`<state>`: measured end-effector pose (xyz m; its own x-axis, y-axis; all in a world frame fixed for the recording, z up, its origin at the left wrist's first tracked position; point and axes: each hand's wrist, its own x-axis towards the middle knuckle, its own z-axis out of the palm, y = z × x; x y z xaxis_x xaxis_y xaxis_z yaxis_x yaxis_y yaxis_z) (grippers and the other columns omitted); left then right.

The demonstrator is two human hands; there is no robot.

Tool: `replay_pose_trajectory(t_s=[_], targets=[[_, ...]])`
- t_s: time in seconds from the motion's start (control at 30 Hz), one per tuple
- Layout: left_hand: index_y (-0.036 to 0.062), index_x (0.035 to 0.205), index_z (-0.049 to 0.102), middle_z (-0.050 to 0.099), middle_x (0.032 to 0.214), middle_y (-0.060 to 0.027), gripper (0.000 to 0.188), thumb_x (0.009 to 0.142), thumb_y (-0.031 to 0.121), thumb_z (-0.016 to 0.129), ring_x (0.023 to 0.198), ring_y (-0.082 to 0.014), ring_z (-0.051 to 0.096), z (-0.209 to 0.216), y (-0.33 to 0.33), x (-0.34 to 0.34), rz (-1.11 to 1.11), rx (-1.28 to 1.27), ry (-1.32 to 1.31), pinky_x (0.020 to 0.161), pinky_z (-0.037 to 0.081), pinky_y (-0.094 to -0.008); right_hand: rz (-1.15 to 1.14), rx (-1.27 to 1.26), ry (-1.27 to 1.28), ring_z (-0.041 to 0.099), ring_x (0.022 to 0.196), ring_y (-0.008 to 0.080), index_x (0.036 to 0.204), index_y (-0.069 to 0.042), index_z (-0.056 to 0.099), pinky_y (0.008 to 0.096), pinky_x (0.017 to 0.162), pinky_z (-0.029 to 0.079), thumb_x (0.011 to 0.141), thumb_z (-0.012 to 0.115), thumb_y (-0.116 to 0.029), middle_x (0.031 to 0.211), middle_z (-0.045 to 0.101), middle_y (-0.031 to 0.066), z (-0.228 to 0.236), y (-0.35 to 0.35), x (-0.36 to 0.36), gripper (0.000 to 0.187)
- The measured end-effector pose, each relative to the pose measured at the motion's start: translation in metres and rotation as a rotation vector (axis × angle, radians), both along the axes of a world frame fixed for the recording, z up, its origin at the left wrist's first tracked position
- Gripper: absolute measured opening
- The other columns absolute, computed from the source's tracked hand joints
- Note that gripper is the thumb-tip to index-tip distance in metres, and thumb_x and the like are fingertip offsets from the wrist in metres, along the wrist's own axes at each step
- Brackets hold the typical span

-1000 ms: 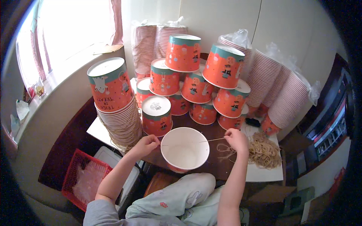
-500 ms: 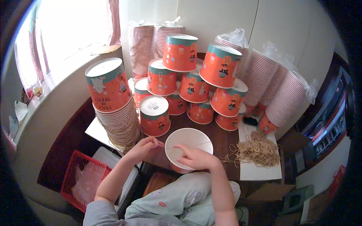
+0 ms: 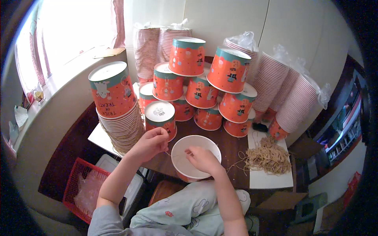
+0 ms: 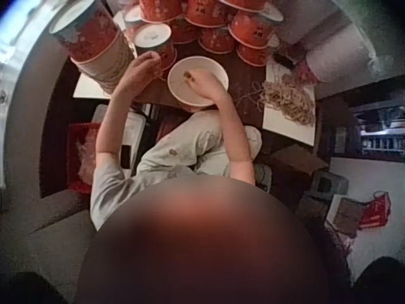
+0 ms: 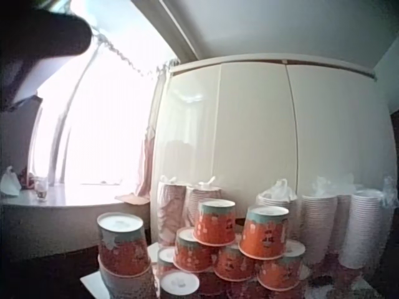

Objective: Tying strings through pre-punched holes in paper tubs for packaging and assembly.

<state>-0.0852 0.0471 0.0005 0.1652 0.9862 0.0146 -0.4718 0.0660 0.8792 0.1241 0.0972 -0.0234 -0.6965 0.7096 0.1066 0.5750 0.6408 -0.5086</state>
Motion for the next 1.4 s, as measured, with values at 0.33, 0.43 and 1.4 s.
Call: replay_pose_trajectory(t_s=[0.33, 0.43, 1.4], targets=[[-0.0001, 0.091, 0.06, 0.057, 0.076, 0.0, 0.019, 0.077, 0.013, 0.058, 0.065, -0.0053, 0.049, -0.025, 0.028, 0.02, -0.107, 0.047, 0.55, 0.055, 0.04, -0.0189, 0.048, 0.105, 0.487, 0.06, 0.068, 0.0223, 0.087, -0.003, 0.059, 0.029, 0.06, 0.048, 0.078, 0.057, -0.009, 0.081, 0.06, 0.0118, 0.01, 0.001, -0.005, 0.011], [0.0001, 0.092, 0.06, 0.058, 0.076, 0.0001, 0.02, 0.078, 0.014, 0.058, 0.067, -0.0048, 0.05, -0.019, 0.025, 0.019, -0.19, 0.202, 0.754, 0.058, 0.042, -0.0199, 0.028, 0.049, 0.516, 0.06, 0.069, 0.0194, 0.086, -0.002, 0.059, 0.0274, 0.06, 0.048, 0.078, 0.057, -0.009, 0.079, 0.06, 0.0106, 0.011, 0.002, -0.005, 0.011], [0.0002, 0.084, 0.055, 0.058, 0.08, -0.0033, 0.007, 0.079, 0.005, 0.056, 0.075, -0.0093, 0.055, -0.024, 0.017, -0.002, -0.145, 0.062, 0.508, 0.069, 0.044, -0.0212, 0.067, 0.367, 0.268, 0.058, 0.068, 0.0268, 0.085, -0.007, 0.053, 0.0377, 0.065, 0.044, 0.072, 0.06, -0.013, 0.067, 0.058, 0.0079, -0.001, -0.042, -0.041, 0.017]])
